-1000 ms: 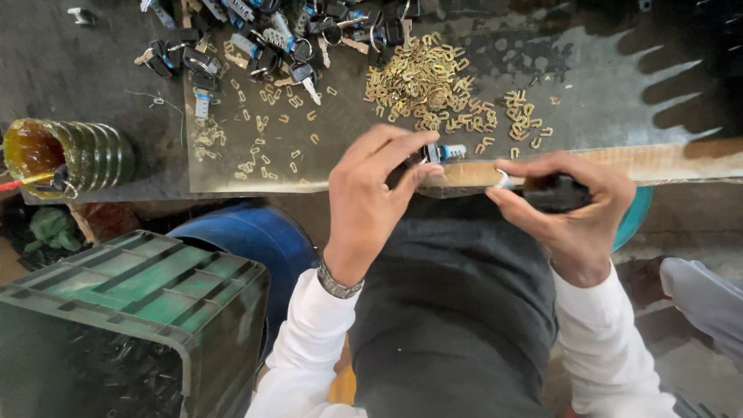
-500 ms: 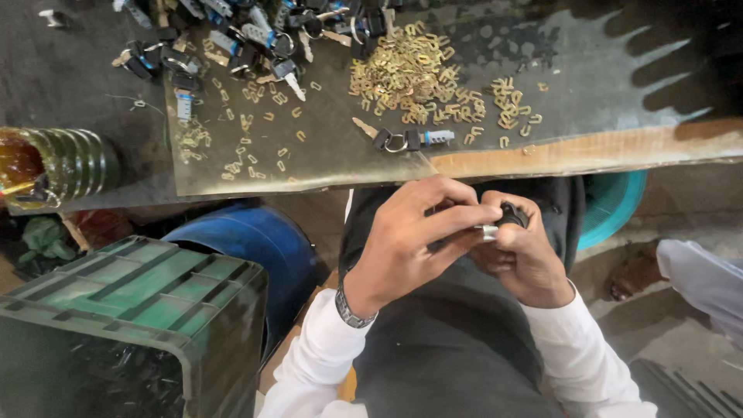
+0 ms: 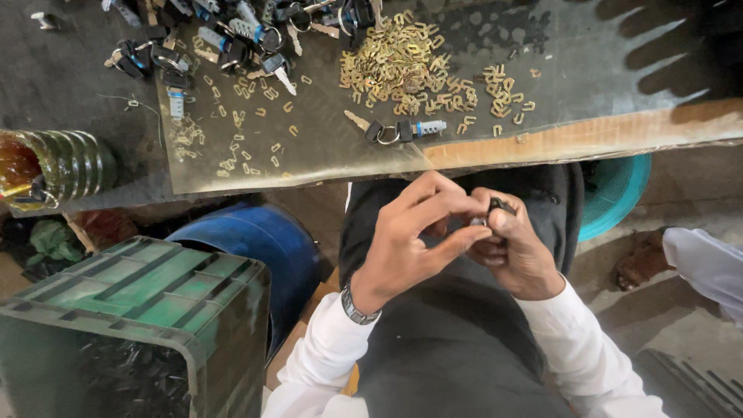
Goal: The person sits at a workbench assembling small plug-like components. They pick up a black cylindrical shell, insert a white ceramic insulator into it by hand, press the parts together, and place the finished assembly on the table, repeating the cycle with new parts.
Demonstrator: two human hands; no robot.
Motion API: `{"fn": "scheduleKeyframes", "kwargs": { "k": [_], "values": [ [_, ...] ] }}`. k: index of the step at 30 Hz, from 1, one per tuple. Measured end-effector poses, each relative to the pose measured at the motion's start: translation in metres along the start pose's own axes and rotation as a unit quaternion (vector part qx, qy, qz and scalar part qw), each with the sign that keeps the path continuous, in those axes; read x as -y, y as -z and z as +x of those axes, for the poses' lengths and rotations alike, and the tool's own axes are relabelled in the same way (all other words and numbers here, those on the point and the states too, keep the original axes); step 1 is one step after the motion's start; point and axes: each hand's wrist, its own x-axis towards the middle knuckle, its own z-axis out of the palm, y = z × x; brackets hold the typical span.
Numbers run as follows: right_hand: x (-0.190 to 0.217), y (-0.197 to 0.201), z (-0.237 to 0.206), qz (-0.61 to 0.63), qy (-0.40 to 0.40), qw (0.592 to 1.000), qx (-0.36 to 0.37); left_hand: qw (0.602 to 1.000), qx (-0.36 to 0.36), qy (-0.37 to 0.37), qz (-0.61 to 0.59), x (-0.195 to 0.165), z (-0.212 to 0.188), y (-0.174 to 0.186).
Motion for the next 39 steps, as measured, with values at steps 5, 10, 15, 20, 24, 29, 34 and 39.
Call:
{"fn": "scheduleKeyframes", "kwargs": {
  "k": [5, 10, 15, 20, 24, 29, 34, 39],
  "values": [
    [0.002, -0.001, -0.001, -0.003, -0.014, 0.999, -0.042, 1.0, -0.001, 0.011, -0.017, 0.01, -0.002, -0.007],
    [0.01, -0.006, -0.001, 0.043, 0.007, 0.997, -0.069, 0.974, -0.003, 0.115, -0.193, 0.02, -0.004, -0.011],
    [0.009, -0.007, -0.004, -0.023, 0.083, 0.995, -0.056, 0.921, -0.037, 0.218, -0.319, 0.023, -0.003, -0.015],
    [0.006, -0.005, -0.008, -0.01, 0.095, 0.993, -0.074, 0.921, 0.01, 0.216, -0.323, 0.013, -0.002, -0.015],
    [0.007, -0.004, -0.01, -0.031, 0.108, 0.991, -0.075, 0.933, 0.001, 0.194, -0.304, 0.007, -0.001, -0.017],
    [0.007, -0.003, -0.012, -0.067, 0.123, 0.987, -0.077, 0.975, -0.02, 0.144, -0.169, 0.005, 0.0, -0.02],
    [0.004, -0.002, -0.013, -0.101, 0.141, 0.982, -0.075, 0.996, -0.03, 0.06, -0.063, 0.004, 0.002, -0.022],
    [0.0, 0.001, -0.011, -0.13, 0.165, 0.974, -0.086, 0.999, -0.031, 0.037, -0.002, -0.003, 0.0, -0.022]
  ]
}}
